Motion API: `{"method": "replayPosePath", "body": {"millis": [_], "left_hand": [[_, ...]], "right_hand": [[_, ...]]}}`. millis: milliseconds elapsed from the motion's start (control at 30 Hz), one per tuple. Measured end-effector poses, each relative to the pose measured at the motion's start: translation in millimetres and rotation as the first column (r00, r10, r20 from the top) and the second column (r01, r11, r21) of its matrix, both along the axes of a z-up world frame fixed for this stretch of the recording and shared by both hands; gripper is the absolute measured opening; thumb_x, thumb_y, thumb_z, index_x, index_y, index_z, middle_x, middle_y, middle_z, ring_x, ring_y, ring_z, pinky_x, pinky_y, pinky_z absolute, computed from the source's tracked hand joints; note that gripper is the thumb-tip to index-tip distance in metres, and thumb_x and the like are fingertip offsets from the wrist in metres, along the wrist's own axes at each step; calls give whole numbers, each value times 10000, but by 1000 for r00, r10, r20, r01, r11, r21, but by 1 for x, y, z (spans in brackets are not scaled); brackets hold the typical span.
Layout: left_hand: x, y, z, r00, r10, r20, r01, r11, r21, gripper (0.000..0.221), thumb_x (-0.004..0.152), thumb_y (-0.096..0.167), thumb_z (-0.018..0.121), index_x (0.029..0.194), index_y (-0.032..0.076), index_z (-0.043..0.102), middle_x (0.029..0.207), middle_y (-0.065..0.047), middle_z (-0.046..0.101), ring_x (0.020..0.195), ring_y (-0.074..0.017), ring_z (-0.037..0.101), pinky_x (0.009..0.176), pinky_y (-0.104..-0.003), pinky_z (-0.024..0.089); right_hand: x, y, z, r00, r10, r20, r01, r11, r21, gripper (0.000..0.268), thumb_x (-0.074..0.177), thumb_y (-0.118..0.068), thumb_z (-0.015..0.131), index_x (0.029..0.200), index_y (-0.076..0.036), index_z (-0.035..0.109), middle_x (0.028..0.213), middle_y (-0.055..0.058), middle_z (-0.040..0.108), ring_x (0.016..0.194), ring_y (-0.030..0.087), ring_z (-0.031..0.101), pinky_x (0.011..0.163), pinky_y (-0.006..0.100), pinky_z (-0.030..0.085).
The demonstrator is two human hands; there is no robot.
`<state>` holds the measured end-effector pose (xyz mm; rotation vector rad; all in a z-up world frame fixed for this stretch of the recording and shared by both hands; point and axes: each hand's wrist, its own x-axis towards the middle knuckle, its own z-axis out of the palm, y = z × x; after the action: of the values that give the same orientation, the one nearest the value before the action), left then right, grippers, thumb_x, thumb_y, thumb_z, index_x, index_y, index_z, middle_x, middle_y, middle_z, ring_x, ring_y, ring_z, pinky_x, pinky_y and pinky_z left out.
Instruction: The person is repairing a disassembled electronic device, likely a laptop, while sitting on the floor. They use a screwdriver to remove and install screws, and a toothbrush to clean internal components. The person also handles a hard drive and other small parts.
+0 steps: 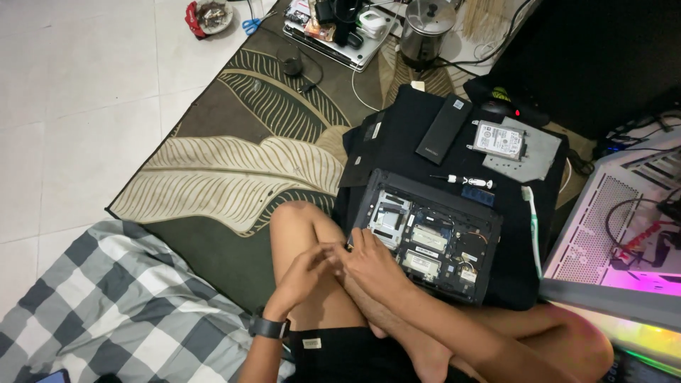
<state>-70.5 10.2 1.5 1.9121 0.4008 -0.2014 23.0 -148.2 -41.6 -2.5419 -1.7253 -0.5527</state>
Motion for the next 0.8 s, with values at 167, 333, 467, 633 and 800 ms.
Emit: {"method": "replayPosePath", "body": {"millis": [167, 333, 467, 633, 800], "left_hand": [[-9, 2, -59, 991, 135, 7, -104, 796, -596, 356, 996, 86, 586, 1307, -68, 666, 1108, -98, 724, 927, -141, 658, 867, -260, 544], [-9, 6, -69, 991, 134, 22, -87, 752, -653, 366, 1001, 79, 583, 1317, -87, 659, 1105, -92, 720, 943, -133, 654, 891, -253, 528], [-8, 10, -81, 989, 147, 8, -110, 774, -623, 333, 995, 77, 593, 1272, -87, 681, 1103, -104, 728, 932, -133, 660, 872, -246, 534], [-4, 11, -90, 992, 126, -5, -106, 812, -574, 249, 1010, 138, 637, 1205, 24, 741, 896, -31, 761, 801, -88, 628, 816, -277, 562], [-1, 13, -101, 990, 139, -9, -113, 763, -636, 200, 1001, 137, 656, 1144, 28, 743, 848, -15, 745, 764, -72, 649, 767, -251, 551]], "right_hand": [[-2, -1, 9, 962, -28, -272, 28, 1000, -4, 419, 825, -318, 754, 1115, -49, 613, 933, 150, 487, 814, 266, 524, 668, 321, 522], [0, -1, 10, 962, -12, -274, 16, 1000, 12, 375, 831, -280, 719, 1113, -54, 619, 928, 152, 498, 820, 265, 513, 696, 338, 506], [0, -1, 10, 959, -8, -283, 10, 1000, 6, 366, 890, -336, 707, 1107, -60, 604, 939, 148, 492, 817, 260, 516, 696, 336, 516], [4, 0, -2, 998, 27, -54, -28, 999, -18, 499, 721, -431, 856, 1067, -139, 645, 855, 120, 506, 738, 294, 600, 668, 323, 542], [4, 1, 7, 995, 42, -93, -45, 998, -37, 422, 812, -411, 806, 1065, -113, 647, 843, 125, 507, 727, 292, 599, 658, 322, 538]]}}
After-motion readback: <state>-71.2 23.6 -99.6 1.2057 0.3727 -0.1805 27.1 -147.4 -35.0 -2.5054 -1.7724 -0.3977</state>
